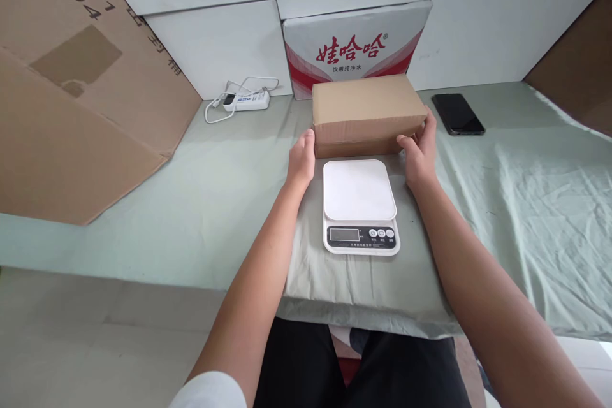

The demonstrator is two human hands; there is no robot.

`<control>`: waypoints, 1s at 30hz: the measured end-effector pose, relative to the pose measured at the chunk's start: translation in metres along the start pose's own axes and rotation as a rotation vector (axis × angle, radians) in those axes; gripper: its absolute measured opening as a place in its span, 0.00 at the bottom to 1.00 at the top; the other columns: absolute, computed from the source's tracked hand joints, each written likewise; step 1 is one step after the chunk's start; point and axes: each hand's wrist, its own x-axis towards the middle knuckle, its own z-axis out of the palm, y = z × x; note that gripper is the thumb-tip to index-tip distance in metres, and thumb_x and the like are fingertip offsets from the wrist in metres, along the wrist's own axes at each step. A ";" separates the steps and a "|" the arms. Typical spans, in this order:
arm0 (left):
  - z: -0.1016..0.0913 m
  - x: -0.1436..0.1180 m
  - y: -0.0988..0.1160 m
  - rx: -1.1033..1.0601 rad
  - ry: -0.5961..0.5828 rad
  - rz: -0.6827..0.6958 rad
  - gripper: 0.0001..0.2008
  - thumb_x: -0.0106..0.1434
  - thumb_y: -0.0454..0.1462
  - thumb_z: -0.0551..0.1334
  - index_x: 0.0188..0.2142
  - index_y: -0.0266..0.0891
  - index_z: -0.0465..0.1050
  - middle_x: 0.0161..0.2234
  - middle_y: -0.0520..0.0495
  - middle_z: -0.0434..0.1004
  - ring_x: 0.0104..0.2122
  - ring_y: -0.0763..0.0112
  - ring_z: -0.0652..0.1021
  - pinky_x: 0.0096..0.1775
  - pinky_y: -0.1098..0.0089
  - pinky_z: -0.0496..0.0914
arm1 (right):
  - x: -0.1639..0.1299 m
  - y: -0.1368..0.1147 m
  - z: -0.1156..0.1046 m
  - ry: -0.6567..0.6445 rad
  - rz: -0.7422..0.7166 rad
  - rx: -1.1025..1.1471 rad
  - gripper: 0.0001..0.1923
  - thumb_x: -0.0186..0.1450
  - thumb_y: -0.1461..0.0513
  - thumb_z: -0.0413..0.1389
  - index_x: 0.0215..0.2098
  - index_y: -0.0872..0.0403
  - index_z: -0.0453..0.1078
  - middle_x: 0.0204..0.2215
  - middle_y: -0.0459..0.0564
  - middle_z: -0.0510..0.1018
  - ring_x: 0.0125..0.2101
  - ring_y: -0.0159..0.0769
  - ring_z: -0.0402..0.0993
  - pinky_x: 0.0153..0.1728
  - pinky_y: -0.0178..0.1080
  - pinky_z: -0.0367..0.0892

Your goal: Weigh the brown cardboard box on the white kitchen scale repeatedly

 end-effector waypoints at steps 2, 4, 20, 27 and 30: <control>0.001 -0.003 0.004 0.033 -0.018 -0.035 0.42 0.73 0.70 0.50 0.58 0.41 0.82 0.64 0.35 0.83 0.69 0.42 0.78 0.72 0.43 0.67 | -0.001 -0.006 0.001 -0.001 0.022 -0.009 0.39 0.60 0.51 0.61 0.68 0.42 0.64 0.70 0.54 0.74 0.73 0.59 0.68 0.77 0.69 0.63; 0.002 -0.004 0.007 0.030 -0.024 -0.039 0.44 0.71 0.72 0.50 0.57 0.41 0.82 0.64 0.35 0.83 0.68 0.41 0.78 0.72 0.44 0.68 | -0.001 -0.010 0.003 -0.004 0.046 0.000 0.37 0.59 0.51 0.62 0.66 0.41 0.67 0.70 0.52 0.75 0.73 0.59 0.68 0.78 0.68 0.62; -0.021 -0.081 0.044 -0.038 0.040 0.230 0.39 0.73 0.68 0.54 0.65 0.45 0.78 0.66 0.39 0.83 0.70 0.45 0.78 0.69 0.50 0.73 | -0.063 -0.072 -0.029 -0.057 -0.089 0.085 0.55 0.62 0.46 0.64 0.81 0.37 0.45 0.83 0.49 0.53 0.83 0.56 0.46 0.83 0.66 0.45; -0.030 -0.128 0.046 -0.149 -0.069 0.108 0.35 0.74 0.65 0.56 0.66 0.50 0.78 0.65 0.41 0.84 0.72 0.46 0.76 0.72 0.48 0.72 | -0.108 -0.086 -0.039 0.086 -0.072 -0.028 0.47 0.62 0.49 0.62 0.77 0.36 0.53 0.74 0.54 0.65 0.75 0.60 0.61 0.78 0.73 0.52; -0.031 -0.131 0.044 -0.141 -0.060 0.085 0.35 0.74 0.65 0.56 0.66 0.49 0.78 0.66 0.41 0.83 0.72 0.46 0.76 0.73 0.47 0.70 | -0.108 -0.088 -0.038 0.122 -0.080 -0.085 0.44 0.61 0.49 0.62 0.73 0.37 0.57 0.71 0.55 0.65 0.74 0.63 0.61 0.76 0.75 0.55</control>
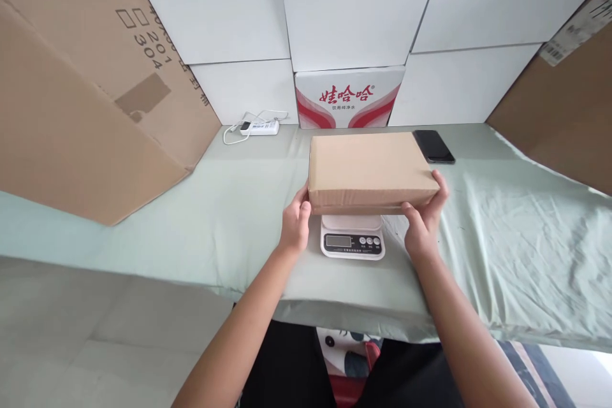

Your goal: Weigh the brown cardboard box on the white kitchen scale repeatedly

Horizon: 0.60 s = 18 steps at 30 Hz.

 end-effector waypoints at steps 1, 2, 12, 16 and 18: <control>0.000 0.000 -0.001 0.006 0.004 -0.004 0.35 0.74 0.65 0.56 0.66 0.49 0.78 0.66 0.40 0.83 0.72 0.46 0.76 0.73 0.47 0.70 | 0.000 -0.001 0.000 0.010 -0.004 -0.015 0.42 0.60 0.49 0.62 0.72 0.37 0.59 0.70 0.55 0.65 0.73 0.63 0.61 0.75 0.76 0.56; -0.001 0.000 -0.001 0.011 0.007 -0.005 0.35 0.74 0.65 0.56 0.66 0.48 0.78 0.66 0.40 0.84 0.72 0.46 0.76 0.74 0.47 0.69 | 0.001 -0.001 0.000 0.017 -0.006 -0.026 0.41 0.60 0.49 0.63 0.71 0.37 0.60 0.69 0.55 0.65 0.73 0.63 0.61 0.75 0.75 0.57; -0.002 0.000 -0.002 0.031 -0.004 -0.001 0.35 0.75 0.64 0.55 0.66 0.46 0.78 0.68 0.39 0.81 0.73 0.45 0.75 0.74 0.47 0.68 | 0.000 0.000 -0.002 0.046 -0.059 0.000 0.38 0.61 0.46 0.63 0.68 0.39 0.63 0.65 0.55 0.67 0.69 0.62 0.65 0.70 0.73 0.64; -0.003 0.001 0.000 0.045 0.000 -0.012 0.34 0.75 0.64 0.55 0.65 0.47 0.79 0.66 0.40 0.83 0.73 0.46 0.75 0.73 0.49 0.70 | 0.001 0.000 -0.002 0.073 -0.070 -0.018 0.37 0.61 0.43 0.62 0.66 0.39 0.65 0.64 0.56 0.70 0.68 0.63 0.67 0.71 0.73 0.64; -0.003 0.002 0.000 0.048 0.002 -0.014 0.35 0.75 0.64 0.55 0.66 0.48 0.78 0.67 0.41 0.82 0.74 0.46 0.74 0.73 0.49 0.70 | 0.001 0.000 -0.001 0.083 -0.085 -0.013 0.37 0.62 0.42 0.62 0.67 0.38 0.65 0.64 0.56 0.71 0.67 0.63 0.69 0.70 0.73 0.64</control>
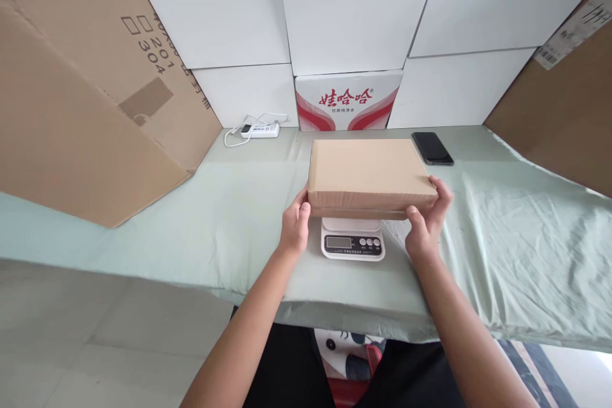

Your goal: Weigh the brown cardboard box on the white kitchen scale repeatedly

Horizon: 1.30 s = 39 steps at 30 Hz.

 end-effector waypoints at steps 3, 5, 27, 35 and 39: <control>0.000 -0.001 -0.002 -0.005 0.007 -0.008 0.37 0.74 0.65 0.55 0.70 0.47 0.74 0.72 0.40 0.77 0.76 0.45 0.71 0.75 0.47 0.67 | -0.001 0.000 0.000 0.000 -0.021 0.012 0.38 0.64 0.42 0.60 0.71 0.37 0.64 0.64 0.56 0.73 0.66 0.63 0.72 0.70 0.74 0.64; 0.000 -0.002 -0.002 -0.010 -0.005 0.001 0.37 0.75 0.64 0.54 0.71 0.48 0.73 0.72 0.40 0.77 0.76 0.45 0.71 0.76 0.47 0.66 | -0.002 -0.001 -0.001 -0.014 -0.015 -0.007 0.37 0.66 0.43 0.59 0.72 0.37 0.65 0.66 0.56 0.73 0.67 0.63 0.71 0.71 0.74 0.64; 0.024 0.121 -0.052 -0.146 0.057 -0.032 0.41 0.69 0.72 0.54 0.60 0.45 0.78 0.63 0.37 0.84 0.70 0.48 0.78 0.68 0.52 0.74 | 0.075 0.073 0.069 -0.191 0.079 0.140 0.54 0.61 0.38 0.62 0.78 0.41 0.51 0.79 0.55 0.60 0.81 0.57 0.54 0.81 0.66 0.53; 0.026 0.124 -0.058 -0.135 0.032 -0.035 0.41 0.68 0.72 0.56 0.59 0.44 0.79 0.64 0.36 0.83 0.73 0.48 0.75 0.73 0.49 0.69 | 0.075 0.080 0.067 -0.173 0.159 0.142 0.35 0.60 0.51 0.59 0.66 0.43 0.66 0.68 0.52 0.76 0.74 0.54 0.66 0.79 0.64 0.58; 0.026 0.124 -0.060 -0.122 0.013 -0.065 0.41 0.69 0.72 0.55 0.60 0.44 0.79 0.65 0.37 0.83 0.73 0.49 0.76 0.73 0.51 0.69 | 0.075 0.079 0.067 -0.171 0.192 0.150 0.34 0.59 0.52 0.58 0.64 0.43 0.67 0.67 0.51 0.77 0.73 0.53 0.67 0.79 0.63 0.59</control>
